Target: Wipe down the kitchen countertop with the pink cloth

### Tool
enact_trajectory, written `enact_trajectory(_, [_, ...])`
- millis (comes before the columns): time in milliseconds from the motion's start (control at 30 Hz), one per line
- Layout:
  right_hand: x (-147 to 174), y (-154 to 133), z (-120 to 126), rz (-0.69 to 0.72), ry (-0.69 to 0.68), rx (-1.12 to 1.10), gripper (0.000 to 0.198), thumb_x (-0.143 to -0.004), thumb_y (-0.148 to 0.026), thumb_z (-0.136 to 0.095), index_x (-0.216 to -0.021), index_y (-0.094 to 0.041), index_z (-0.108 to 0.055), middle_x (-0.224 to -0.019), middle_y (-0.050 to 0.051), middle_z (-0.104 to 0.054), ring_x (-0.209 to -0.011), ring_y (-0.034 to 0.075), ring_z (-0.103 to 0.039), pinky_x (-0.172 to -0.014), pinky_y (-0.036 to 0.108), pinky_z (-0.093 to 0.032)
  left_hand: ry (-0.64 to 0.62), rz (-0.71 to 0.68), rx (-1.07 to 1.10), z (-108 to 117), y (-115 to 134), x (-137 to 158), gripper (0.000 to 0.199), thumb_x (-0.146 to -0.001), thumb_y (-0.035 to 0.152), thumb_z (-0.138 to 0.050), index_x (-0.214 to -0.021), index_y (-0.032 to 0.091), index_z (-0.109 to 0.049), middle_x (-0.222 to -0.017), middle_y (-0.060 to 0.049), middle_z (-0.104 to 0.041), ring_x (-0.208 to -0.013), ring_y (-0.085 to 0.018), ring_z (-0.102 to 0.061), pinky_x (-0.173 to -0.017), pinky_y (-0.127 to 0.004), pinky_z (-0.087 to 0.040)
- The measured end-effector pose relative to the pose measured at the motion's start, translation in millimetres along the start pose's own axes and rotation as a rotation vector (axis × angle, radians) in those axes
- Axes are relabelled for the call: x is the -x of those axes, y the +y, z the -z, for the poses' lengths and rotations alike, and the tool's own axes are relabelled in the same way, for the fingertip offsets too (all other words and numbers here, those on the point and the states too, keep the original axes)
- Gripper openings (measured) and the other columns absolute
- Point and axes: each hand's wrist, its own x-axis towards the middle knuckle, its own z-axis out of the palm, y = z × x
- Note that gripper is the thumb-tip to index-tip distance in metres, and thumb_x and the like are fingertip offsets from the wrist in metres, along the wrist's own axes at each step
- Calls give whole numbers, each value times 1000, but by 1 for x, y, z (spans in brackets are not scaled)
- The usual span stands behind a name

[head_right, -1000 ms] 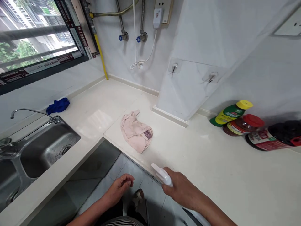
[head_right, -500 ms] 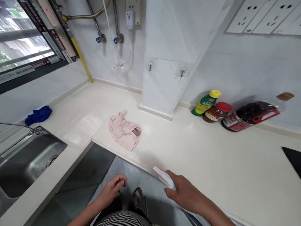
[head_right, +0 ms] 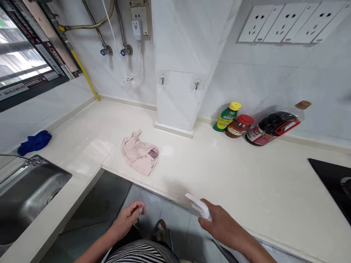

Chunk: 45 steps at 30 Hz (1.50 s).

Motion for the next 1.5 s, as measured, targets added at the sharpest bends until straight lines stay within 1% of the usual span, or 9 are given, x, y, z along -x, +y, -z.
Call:
enact_trajectory(267, [-12,-17,4,101,227,-117,64,-84,-56,-54,-140,-24,-45,-85,1,-68,-76,23,-62,-67,30,-50,3,-14,-15,-1,6,-3,31,-84,43,-56,-103,20,-62,-84,0,-59,-80,-16,-51,-77,-29,-42])
enact_trajectory(467, [-40,-106,-26,245,427,-389,66,-80,-59,-62,-134,-24,-46,-87,2,-67,-81,22,-64,-71,27,-53,-60,-229,-73,5,46,-7,68,-70,32,-79,-132,26,-52,-130,-7,-54,-116,-23,-52,-102,-36,-41])
enact_trajectory(600, [-72,-166,-62,398,344,-461,66,-83,-60,-60,-135,-22,-44,-89,5,-67,-81,22,-63,-74,29,-54,-37,-427,-85,19,60,-20,98,-58,33,-89,-143,23,-41,-141,-12,-45,-132,-31,-42,-114,-43,-33])
enact_trajectory(767, [-119,-237,-100,524,246,-511,67,-88,-53,-56,-143,-20,-37,-110,9,-65,-98,25,-62,-89,35,-53,170,-517,-22,65,40,-46,91,-62,25,-82,-141,20,-37,-126,-10,-56,-113,-28,-54,-104,-41,-43])
enact_trajectory(900, [-161,-276,-108,693,80,-427,76,-87,-47,-59,-152,-25,-26,-131,10,-55,-115,25,-56,-101,40,-48,268,-465,-57,133,18,-70,80,-61,20,-77,-132,19,-39,-118,-9,-60,-103,-24,-57,-95,-38,-47])
enact_trajectory(1000, [-213,-266,-111,750,152,-190,62,-93,-53,-49,-148,-26,-39,-146,12,-42,-135,28,-42,-111,46,-38,483,-405,-87,197,9,-96,68,-65,26,-73,-125,20,-41,-105,-5,-62,-96,-21,-59,-88,-35,-49])
enact_trajectory(1200, [-329,-178,-128,379,480,385,49,-99,-51,-35,-141,-33,-52,-153,9,-40,-140,33,-35,-110,60,-32,755,-405,-87,314,3,-182,67,-61,37,-77,-116,21,-42,-94,0,-59,-89,-19,-60,-84,-36,-50])
enact_trajectory(1333, [-356,-144,-143,325,565,604,46,-99,-48,-40,-143,-37,-50,-155,5,-39,-143,32,-33,-113,61,-24,799,-395,-80,360,2,-247,73,-60,41,-77,-118,22,-37,-94,1,-55,-86,-18,-59,-80,-36,-51])
enact_trajectory(1500, [-356,-144,-147,324,604,678,46,-98,-41,-44,-143,-39,-48,-158,3,-34,-143,30,-33,-115,58,-21,824,-402,-94,387,10,-319,81,-57,46,-79,-120,23,-34,-99,0,-52,-93,-21,-58,-86,-39,-51])
